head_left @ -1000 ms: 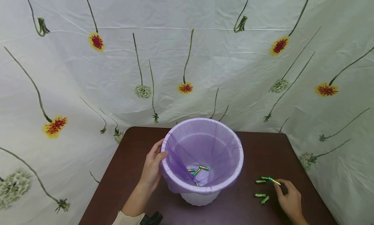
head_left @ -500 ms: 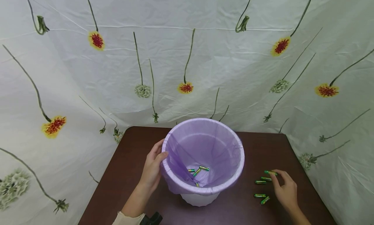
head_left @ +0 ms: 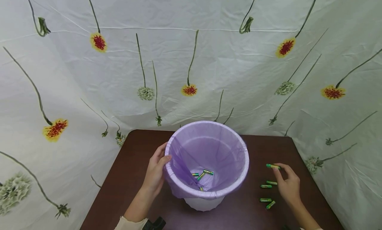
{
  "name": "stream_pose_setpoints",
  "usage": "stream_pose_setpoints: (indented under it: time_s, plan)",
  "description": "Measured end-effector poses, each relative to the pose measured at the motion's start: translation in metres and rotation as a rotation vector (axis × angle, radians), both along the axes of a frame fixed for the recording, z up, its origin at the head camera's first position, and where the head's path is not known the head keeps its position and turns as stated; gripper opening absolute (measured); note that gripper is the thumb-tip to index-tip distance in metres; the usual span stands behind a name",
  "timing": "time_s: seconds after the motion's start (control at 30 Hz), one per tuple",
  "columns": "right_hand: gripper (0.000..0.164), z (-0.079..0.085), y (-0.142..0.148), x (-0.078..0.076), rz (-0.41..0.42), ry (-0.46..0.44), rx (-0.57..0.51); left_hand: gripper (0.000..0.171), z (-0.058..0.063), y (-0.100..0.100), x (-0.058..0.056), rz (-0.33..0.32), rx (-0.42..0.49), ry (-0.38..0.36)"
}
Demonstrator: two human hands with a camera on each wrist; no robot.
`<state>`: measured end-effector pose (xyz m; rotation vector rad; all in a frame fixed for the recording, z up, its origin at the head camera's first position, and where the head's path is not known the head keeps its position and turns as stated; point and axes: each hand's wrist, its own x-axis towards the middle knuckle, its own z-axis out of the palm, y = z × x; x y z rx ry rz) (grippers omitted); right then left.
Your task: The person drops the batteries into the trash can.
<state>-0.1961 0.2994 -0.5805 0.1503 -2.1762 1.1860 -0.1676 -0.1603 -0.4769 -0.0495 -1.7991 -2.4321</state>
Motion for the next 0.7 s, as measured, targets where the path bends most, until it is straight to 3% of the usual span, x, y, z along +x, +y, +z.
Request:
stream_pose_setpoints:
  time_s: [0.2, 0.5, 0.7]
  plan:
    - [0.015, 0.03, -0.017, -0.007, 0.053, -0.006, -0.069, 0.051, 0.0, 0.0, 0.001, -0.001, -0.009, 0.002]
    - [0.018, 0.074, -0.039, -0.016, 0.12, 0.034, -0.09, 0.051, 0.002, 0.0, 0.001, 0.0, -0.018, 0.002]
    - [0.014, 0.118, -0.063, -0.009, 0.192, 0.097, -0.13, 0.051, 0.0, 0.0, 0.001, 0.004, -0.012, -0.002]
